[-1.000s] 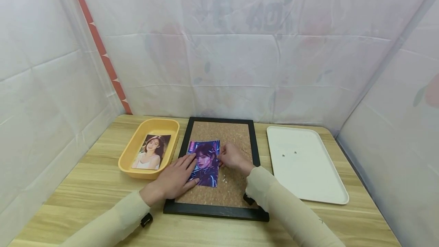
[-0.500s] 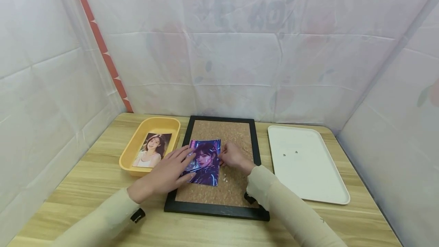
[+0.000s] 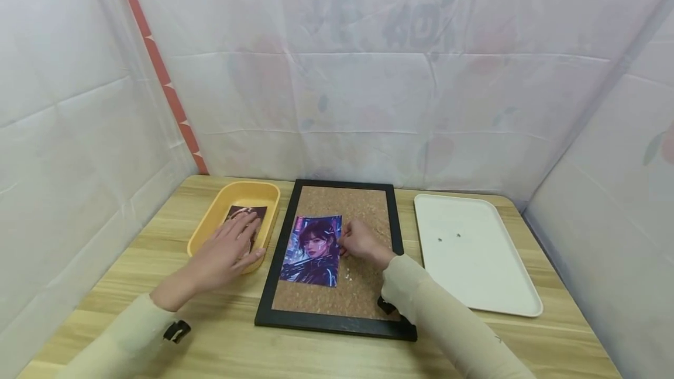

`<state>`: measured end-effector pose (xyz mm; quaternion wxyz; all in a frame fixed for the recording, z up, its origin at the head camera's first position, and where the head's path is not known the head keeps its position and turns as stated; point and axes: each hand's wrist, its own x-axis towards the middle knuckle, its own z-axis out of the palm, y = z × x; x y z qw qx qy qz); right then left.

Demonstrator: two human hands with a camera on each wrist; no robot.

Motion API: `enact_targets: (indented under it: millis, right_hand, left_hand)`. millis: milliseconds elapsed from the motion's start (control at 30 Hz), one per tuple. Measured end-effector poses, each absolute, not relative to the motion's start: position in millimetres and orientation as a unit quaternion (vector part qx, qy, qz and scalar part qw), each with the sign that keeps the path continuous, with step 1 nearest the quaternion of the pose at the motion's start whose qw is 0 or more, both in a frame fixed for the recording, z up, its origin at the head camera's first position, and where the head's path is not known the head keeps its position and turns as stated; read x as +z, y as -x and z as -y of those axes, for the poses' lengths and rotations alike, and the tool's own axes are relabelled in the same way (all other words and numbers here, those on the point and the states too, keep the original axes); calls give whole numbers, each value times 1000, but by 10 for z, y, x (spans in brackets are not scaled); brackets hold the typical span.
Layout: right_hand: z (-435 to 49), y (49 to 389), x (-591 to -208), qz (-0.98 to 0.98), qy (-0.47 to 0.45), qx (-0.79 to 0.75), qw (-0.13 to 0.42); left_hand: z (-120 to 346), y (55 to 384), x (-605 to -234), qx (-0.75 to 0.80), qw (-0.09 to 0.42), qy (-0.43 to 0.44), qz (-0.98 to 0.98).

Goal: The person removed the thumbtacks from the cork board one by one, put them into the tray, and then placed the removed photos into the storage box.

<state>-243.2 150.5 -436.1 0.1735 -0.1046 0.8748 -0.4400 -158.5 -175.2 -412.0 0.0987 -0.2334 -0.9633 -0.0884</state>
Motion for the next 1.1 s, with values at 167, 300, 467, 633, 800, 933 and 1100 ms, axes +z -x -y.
enact_targets:
  millis: [167, 300, 467, 633, 800, 933, 1100]
  right_hand:
    - [-1532, 2433, -4342, -867, 105, -450, 186]
    - [-1553, 2436, -4339, -865, 104, -451, 192]
    - [-1556, 2431, -4368, -856, 105, -468, 194]
    - [-1554, 2428, -4373, -854, 95, -471, 198]
    - [-1555, 2438, -4365, -856, 88, -466, 204]
    - [-1554, 2440, -4371, -856, 93, -467, 201]
    - [-1553, 2437, -4393, -854, 91, -474, 196]
  left_hand:
    - [1991, 1571, -4122, -110, 101, 203, 968]
    - [2156, 1542, -4145, -117, 95, 188, 971]
    - [2314, 1489, -4181, -121, 90, 173, 973]
    - [2421, 1461, -4212, -124, 84, 165, 975]
    - [2523, 1468, -4252, -132, 64, 156, 977]
    - [2576, 1466, -4277, -133, 48, 146, 979]
    - [2594, 1460, -4293, -131, 41, 138, 981]
